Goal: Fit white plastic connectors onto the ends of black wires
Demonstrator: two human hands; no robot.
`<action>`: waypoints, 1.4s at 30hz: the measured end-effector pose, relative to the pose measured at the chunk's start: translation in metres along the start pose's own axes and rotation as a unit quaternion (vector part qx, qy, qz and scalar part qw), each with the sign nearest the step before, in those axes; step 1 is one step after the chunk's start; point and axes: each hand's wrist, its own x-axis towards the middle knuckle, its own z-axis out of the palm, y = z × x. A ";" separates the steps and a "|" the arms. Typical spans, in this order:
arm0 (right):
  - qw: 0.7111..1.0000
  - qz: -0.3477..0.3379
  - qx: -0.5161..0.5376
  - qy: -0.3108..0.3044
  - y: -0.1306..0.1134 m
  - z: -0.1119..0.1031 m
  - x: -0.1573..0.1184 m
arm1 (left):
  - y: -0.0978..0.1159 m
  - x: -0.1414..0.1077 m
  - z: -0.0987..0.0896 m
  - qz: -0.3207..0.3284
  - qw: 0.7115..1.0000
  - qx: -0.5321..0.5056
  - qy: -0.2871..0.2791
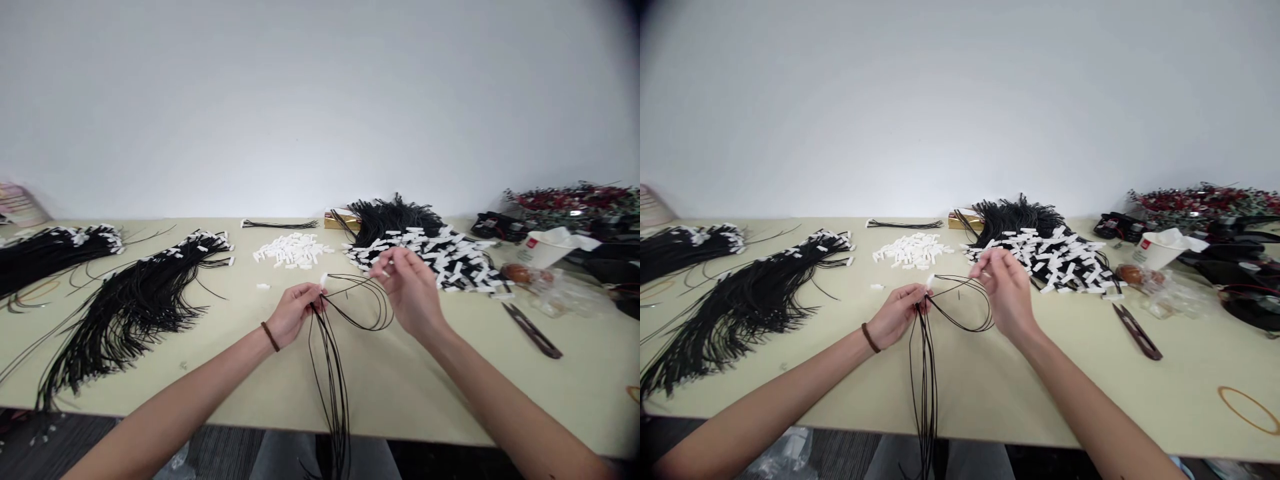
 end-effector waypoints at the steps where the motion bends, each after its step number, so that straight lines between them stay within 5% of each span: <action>1: 0.999 -0.007 0.004 0.038 -0.002 -0.006 0.006 | 0.000 0.000 0.000 -0.002 1.000 0.000 0.004; 6: 0.956 -0.148 -0.194 0.165 -0.008 -0.025 0.018 | 0.000 0.000 0.000 0.001 1.000 -0.004 0.017; 10: 0.873 -0.268 -0.401 0.075 -0.008 -0.018 0.006 | 0.000 0.000 0.000 0.007 1.000 -0.011 0.012; 13: 0.850 -0.302 -0.432 0.000 -0.004 -0.006 -0.007 | -0.001 0.001 -0.002 0.014 1.000 -0.024 0.007; 17: 0.853 -0.310 -0.419 -0.039 0.001 0.005 -0.017 | -0.001 0.002 -0.001 0.028 0.999 -0.034 0.005; 32: 0.851 -0.307 -0.423 -0.041 0.004 0.008 -0.019 | 0.003 -0.002 0.004 0.032 0.999 -0.028 -0.003; 42: 0.910 -0.148 -0.384 -0.057 0.004 0.008 -0.020 | 0.001 -0.002 0.002 0.071 0.997 0.036 0.011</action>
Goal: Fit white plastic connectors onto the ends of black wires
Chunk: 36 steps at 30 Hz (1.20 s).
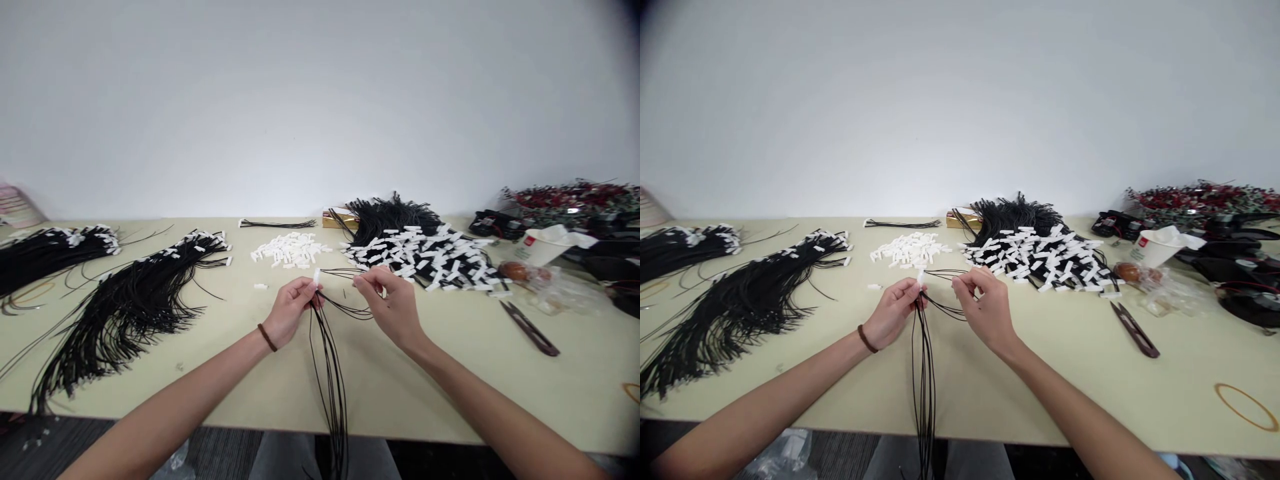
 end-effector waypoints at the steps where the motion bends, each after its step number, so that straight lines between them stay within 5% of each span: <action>1: 1.000 0.011 0.008 -0.010 0.000 0.000 0.000 | -0.001 0.000 -0.001 0.006 1.000 0.006 0.000; 17: 0.992 0.088 0.031 -0.084 0.000 -0.003 0.003 | 0.001 0.000 -0.003 0.062 0.994 0.090 0.003; 26: 0.989 -0.075 -0.100 -0.083 0.002 -0.004 0.003 | 0.002 0.000 -0.003 0.062 0.992 0.109 0.002; 30: 0.967 -0.177 -0.156 -0.099 0.005 -0.005 0.005 | 0.006 -0.004 0.000 0.050 0.988 0.139 -0.044; 36: 0.963 -0.217 -0.092 -0.131 0.006 -0.001 0.004 | 0.009 -0.009 0.002 0.033 0.981 0.163 -0.099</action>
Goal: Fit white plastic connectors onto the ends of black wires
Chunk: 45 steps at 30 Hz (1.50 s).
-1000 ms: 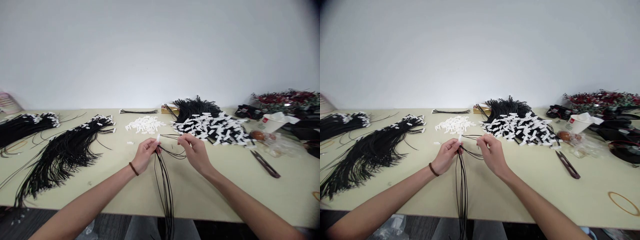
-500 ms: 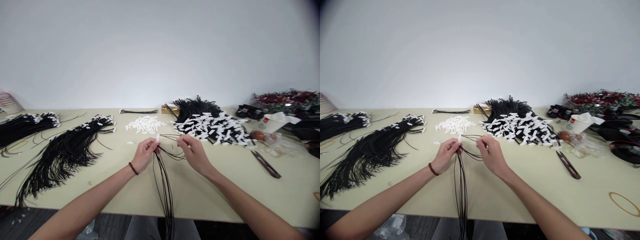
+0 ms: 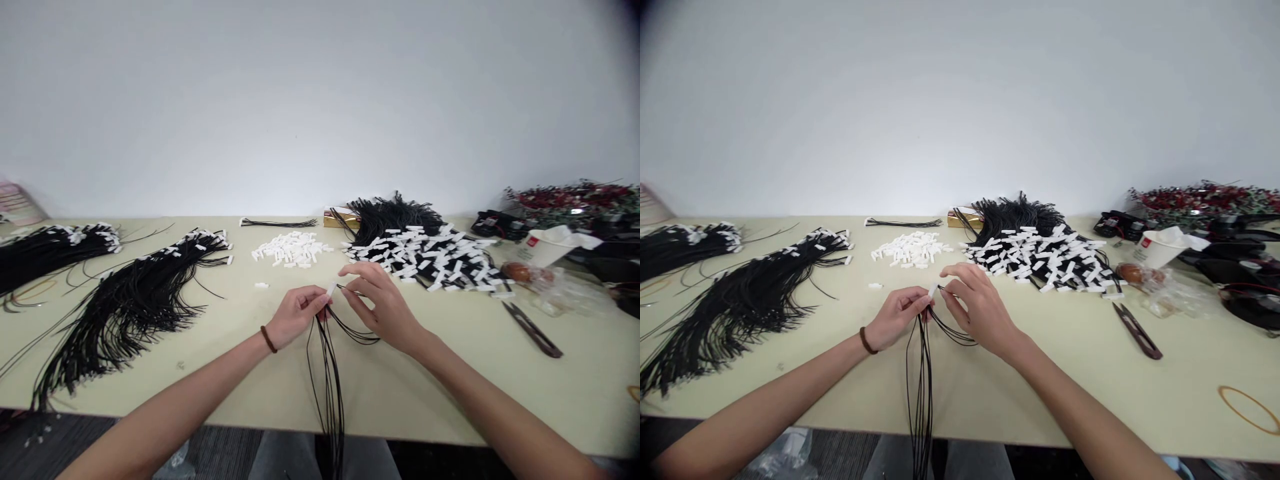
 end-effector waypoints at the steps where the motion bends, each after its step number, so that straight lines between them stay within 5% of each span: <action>1: 0.999 0.003 0.030 -0.012 0.000 0.000 0.000 | 0.000 0.000 0.000 -0.002 1.000 -0.003 -0.002; 16: 0.993 0.015 0.115 -0.035 -0.001 -0.002 -0.001 | 0.000 -0.001 0.001 -0.013 1.000 -0.013 -0.022; 24: 0.999 0.029 -0.014 0.042 0.003 0.010 -0.004 | -0.007 0.005 0.001 -0.050 0.992 -0.118 0.018; 33: 0.968 -0.206 -0.145 0.027 0.001 0.013 -0.009 | -0.010 0.007 -0.003 -0.082 0.961 -0.261 0.043; 45: 0.972 -0.198 -0.097 0.079 -0.002 0.020 -0.008 | -0.009 0.006 -0.002 -0.099 0.955 -0.279 0.033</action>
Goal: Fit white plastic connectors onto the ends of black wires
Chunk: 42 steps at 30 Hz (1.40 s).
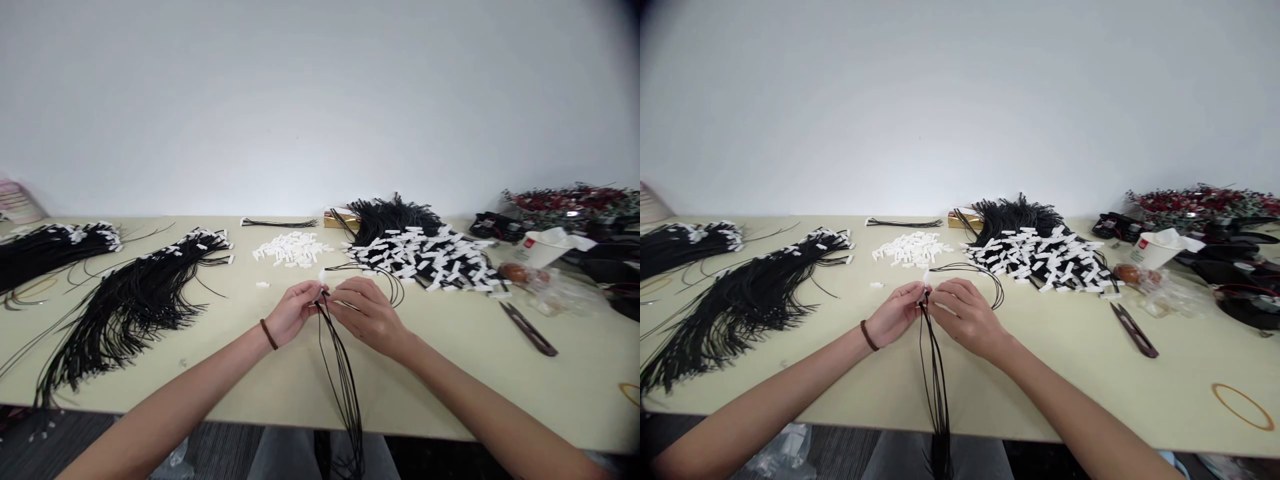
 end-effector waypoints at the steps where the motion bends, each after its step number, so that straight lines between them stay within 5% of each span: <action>1: 1.000 0.001 0.004 -0.005 0.000 0.000 0.000 | 0.000 0.000 0.000 0.000 1.000 -0.002 0.000; 9: 0.999 -0.003 0.039 -0.019 0.002 0.003 -0.003 | -0.001 0.001 0.002 0.010 1.000 -0.015 0.002; 13: 0.978 0.136 0.156 0.010 0.002 -0.005 0.002 | -0.001 0.001 0.002 0.028 0.999 -0.012 0.020; 15: 0.937 0.271 0.215 0.052 0.004 -0.012 0.007 | -0.001 0.002 0.000 0.032 0.999 -0.008 0.033; 18: 0.821 0.437 0.321 0.180 0.017 -0.027 0.012 | -0.002 0.003 -0.002 0.039 0.998 0.000 0.059; 20: 0.748 0.473 0.374 0.278 0.031 -0.037 0.013 | -0.002 0.004 -0.003 0.039 0.997 0.003 0.073; 22: 0.719 0.480 0.361 0.350 0.045 -0.045 0.013 | -0.004 0.005 -0.003 0.038 0.996 0.005 0.079; 24: 0.739 0.477 0.289 0.378 0.052 -0.051 0.011 | -0.004 0.005 -0.003 0.038 0.996 0.008 0.076; 26: 0.811 0.445 0.170 0.340 0.050 -0.054 0.011 | -0.005 0.005 -0.003 0.037 0.997 0.008 0.073; 29: 0.937 0.298 -0.007 0.181 0.035 -0.050 0.012 | -0.004 0.004 -0.002 0.035 0.997 0.004 0.065; 31: 0.975 0.198 -0.076 0.072 0.023 -0.043 0.012 | -0.003 0.004 -0.001 0.036 0.997 0.003 0.061; 35: 0.980 0.130 -0.146 -0.027 0.010 -0.029 0.011 | -0.001 0.002 0.000 0.045 0.998 0.015 0.047; 42: 0.978 0.106 -0.171 -0.057 0.009 -0.027 0.010 | -0.001 0.001 0.003 0.055 0.997 0.029 0.046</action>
